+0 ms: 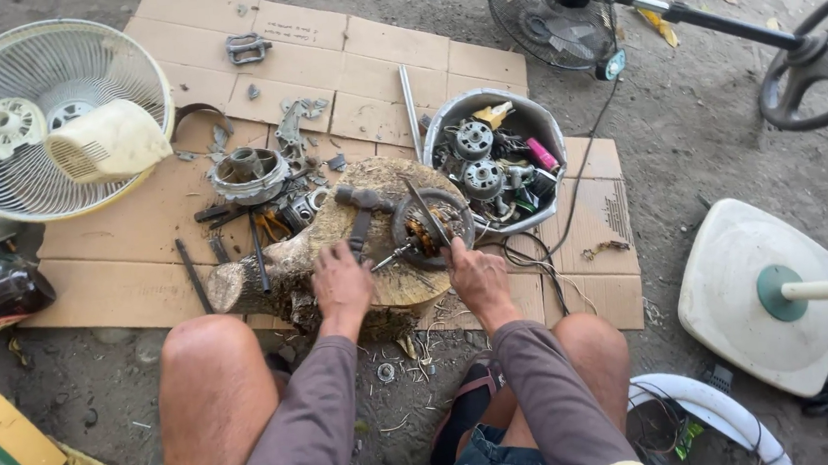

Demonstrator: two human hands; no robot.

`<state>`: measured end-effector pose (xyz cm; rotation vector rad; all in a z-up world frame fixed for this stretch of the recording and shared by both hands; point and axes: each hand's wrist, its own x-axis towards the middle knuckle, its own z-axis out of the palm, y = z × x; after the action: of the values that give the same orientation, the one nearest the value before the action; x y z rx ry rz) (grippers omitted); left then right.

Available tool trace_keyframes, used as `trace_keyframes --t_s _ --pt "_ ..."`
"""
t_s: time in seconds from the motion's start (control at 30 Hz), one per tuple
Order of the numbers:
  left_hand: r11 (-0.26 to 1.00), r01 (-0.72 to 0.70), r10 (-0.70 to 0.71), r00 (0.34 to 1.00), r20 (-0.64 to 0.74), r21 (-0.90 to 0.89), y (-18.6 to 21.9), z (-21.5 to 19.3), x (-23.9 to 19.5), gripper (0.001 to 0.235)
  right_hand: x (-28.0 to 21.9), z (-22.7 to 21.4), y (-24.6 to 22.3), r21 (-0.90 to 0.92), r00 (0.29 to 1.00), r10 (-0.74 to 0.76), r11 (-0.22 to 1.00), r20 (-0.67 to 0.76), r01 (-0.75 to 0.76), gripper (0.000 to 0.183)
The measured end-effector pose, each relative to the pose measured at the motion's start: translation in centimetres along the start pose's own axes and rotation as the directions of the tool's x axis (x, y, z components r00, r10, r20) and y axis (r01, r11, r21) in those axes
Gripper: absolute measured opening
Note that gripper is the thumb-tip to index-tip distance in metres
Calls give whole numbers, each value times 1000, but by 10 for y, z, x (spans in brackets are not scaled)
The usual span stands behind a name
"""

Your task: The person sits on the ground and uses a hammer and a metal rod to strike a circular electrical component resting on a wooden stump. They repeatedly hit the object to separate or adjust its parts while surrounded by disassembled fan parts and scrap metal.

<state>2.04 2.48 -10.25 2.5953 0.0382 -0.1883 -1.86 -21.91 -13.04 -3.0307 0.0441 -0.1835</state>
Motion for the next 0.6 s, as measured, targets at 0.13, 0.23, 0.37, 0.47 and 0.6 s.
trace_keyframes --t_s 0.13,0.23,0.37,0.47,0.6 --pt "994 51 -58 995 78 95 -37 42 15 56 2 -8 -3 32 1000 -1 999 -27 2 36" --pt "995 95 -96 992 83 10 -17 13 9 47 3 -11 -3 57 999 11 998 -33 -9 36" --pt "936 253 -217 962 165 -244 -29 18 33 47 5 -32 -8 104 999 -6 995 -35 10 35" --pt "900 243 -192 966 173 -361 23 -37 6 50 7 -19 -4 86 999 -38 995 -39 41 26" --pt "888 90 -13 985 172 -452 91 -122 -35 45 10 -9 -1 88 999 -42 995 -29 44 24"
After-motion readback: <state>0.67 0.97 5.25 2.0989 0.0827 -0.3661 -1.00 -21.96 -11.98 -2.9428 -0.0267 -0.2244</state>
